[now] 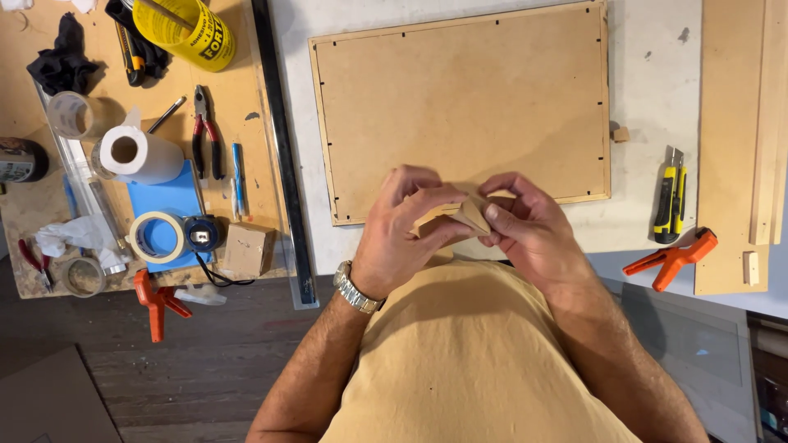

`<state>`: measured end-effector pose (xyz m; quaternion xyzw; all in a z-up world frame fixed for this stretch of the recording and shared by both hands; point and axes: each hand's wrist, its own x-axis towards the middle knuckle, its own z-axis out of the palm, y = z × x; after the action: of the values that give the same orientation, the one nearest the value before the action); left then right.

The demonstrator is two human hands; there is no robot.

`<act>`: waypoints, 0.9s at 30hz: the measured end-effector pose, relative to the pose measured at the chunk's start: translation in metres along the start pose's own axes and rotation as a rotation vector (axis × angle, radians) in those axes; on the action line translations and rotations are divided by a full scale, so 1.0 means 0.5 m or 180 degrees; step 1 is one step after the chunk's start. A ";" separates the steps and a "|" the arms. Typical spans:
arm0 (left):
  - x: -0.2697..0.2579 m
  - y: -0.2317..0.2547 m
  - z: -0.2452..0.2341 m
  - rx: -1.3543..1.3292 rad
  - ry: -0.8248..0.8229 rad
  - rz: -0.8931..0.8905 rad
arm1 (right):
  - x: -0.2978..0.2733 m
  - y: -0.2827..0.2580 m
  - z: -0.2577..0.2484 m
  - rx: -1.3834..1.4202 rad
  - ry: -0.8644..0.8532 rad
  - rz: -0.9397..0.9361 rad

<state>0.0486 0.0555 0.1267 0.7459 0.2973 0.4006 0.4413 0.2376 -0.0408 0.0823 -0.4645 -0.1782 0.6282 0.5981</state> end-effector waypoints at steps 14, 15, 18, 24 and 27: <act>-0.006 -0.025 0.011 -0.0458 -0.0125 -0.0460 | -0.014 -0.030 0.041 -0.1897 -0.0118 -0.0646; -0.009 -0.026 0.012 -0.0482 -0.0149 -0.0651 | -0.016 -0.032 0.048 -0.1927 0.0011 -0.0574; -0.013 -0.042 0.015 -0.0532 -0.0166 -0.0870 | -0.015 -0.031 0.052 -0.2030 0.0050 -0.0536; -0.016 -0.053 0.014 -0.0605 -0.0200 -0.1262 | -0.013 -0.018 0.050 -0.1936 0.0099 -0.0561; -0.011 -0.060 0.018 -0.0498 -0.0201 -0.1232 | -0.011 -0.010 0.034 -0.1894 0.0197 -0.0426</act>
<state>0.0508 0.0606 0.0952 0.6506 0.3890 0.3066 0.5756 0.2264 -0.0393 0.0969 -0.6254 -0.3663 0.4932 0.4811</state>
